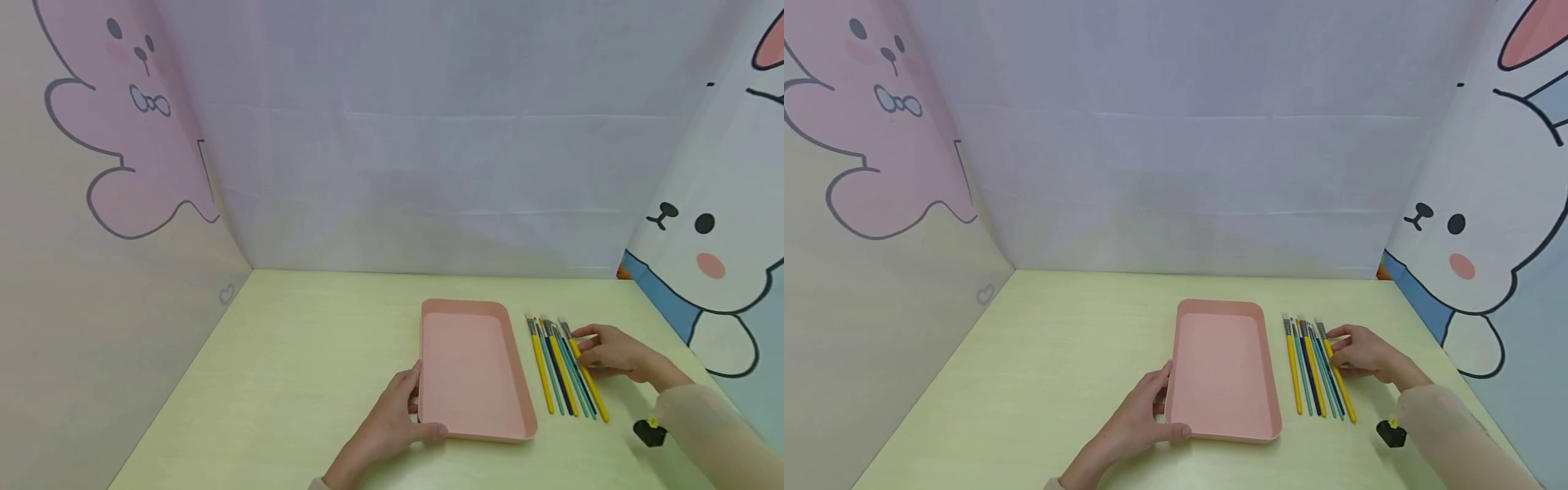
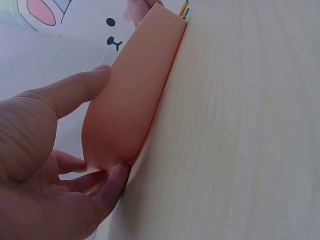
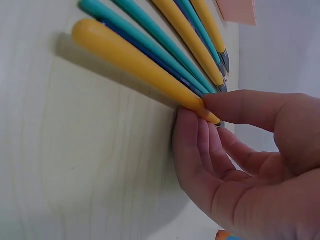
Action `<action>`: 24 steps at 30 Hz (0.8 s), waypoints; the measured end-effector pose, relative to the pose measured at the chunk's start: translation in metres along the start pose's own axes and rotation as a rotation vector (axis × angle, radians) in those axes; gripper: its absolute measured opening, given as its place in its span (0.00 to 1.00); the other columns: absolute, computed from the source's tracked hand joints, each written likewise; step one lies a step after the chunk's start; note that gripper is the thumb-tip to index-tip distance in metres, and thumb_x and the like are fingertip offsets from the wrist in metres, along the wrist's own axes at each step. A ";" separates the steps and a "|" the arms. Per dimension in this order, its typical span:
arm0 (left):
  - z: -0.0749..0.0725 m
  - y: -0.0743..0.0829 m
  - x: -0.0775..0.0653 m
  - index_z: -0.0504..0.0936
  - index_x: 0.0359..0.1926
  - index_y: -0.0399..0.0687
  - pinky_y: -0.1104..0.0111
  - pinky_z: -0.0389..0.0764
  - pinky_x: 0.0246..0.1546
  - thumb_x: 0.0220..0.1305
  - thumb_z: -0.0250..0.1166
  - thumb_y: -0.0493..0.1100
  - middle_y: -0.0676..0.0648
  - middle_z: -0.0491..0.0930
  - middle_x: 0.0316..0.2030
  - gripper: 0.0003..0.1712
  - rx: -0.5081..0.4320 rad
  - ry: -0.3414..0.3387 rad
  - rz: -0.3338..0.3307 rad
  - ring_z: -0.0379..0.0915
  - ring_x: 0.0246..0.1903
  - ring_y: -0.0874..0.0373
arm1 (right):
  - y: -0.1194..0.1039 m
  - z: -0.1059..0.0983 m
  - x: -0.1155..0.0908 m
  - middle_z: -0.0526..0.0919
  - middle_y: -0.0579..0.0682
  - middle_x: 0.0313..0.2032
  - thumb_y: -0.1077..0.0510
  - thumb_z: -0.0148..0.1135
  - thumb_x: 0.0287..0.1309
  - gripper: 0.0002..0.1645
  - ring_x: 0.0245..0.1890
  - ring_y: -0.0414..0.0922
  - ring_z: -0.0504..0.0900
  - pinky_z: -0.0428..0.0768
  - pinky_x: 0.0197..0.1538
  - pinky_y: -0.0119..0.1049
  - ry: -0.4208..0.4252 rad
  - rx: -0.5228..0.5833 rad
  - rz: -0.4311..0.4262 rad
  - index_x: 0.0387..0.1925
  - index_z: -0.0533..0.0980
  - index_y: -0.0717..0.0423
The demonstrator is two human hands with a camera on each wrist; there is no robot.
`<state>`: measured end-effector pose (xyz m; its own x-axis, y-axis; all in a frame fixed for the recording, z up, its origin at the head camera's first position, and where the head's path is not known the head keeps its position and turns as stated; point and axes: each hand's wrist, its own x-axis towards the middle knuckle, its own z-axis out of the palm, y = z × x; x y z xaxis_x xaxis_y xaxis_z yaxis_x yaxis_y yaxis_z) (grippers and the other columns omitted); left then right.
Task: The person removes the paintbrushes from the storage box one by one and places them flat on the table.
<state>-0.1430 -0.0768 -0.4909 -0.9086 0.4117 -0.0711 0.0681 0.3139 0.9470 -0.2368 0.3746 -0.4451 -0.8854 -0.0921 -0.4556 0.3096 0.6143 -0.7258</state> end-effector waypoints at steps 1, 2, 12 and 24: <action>0.000 0.000 0.000 0.51 0.86 0.51 0.65 0.82 0.54 0.53 0.86 0.46 0.45 0.65 0.73 0.69 -0.002 0.000 0.001 0.76 0.56 0.54 | -0.001 0.000 0.000 0.75 0.62 0.52 0.66 0.69 0.65 0.44 0.43 0.46 0.80 0.89 0.47 0.42 -0.001 -0.007 -0.003 0.73 0.57 0.76; 0.000 0.000 0.000 0.51 0.86 0.51 0.65 0.82 0.54 0.53 0.86 0.46 0.45 0.65 0.73 0.69 -0.003 0.000 0.002 0.76 0.56 0.54 | -0.001 0.000 0.000 0.75 0.62 0.51 0.65 0.69 0.65 0.44 0.43 0.46 0.80 0.89 0.47 0.42 0.000 -0.016 -0.003 0.73 0.57 0.76; 0.002 0.001 0.001 0.51 0.86 0.49 0.65 0.82 0.54 0.53 0.86 0.46 0.44 0.64 0.74 0.68 -0.005 -0.001 -0.001 0.76 0.55 0.54 | -0.005 0.004 -0.002 0.76 0.59 0.47 0.66 0.70 0.64 0.43 0.39 0.46 0.80 0.88 0.44 0.40 0.007 -0.050 -0.014 0.71 0.57 0.77; 0.000 0.000 0.000 0.51 0.86 0.48 0.67 0.82 0.53 0.53 0.86 0.46 0.44 0.64 0.73 0.69 0.003 -0.004 -0.002 0.76 0.54 0.55 | -0.005 0.003 -0.009 0.77 0.62 0.52 0.59 0.70 0.67 0.47 0.40 0.46 0.80 0.87 0.44 0.38 0.013 -0.094 -0.009 0.74 0.56 0.75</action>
<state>-0.1429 -0.0765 -0.4915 -0.9071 0.4145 -0.0740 0.0679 0.3175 0.9458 -0.2296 0.3700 -0.4387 -0.8927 -0.0880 -0.4421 0.2684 0.6841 -0.6782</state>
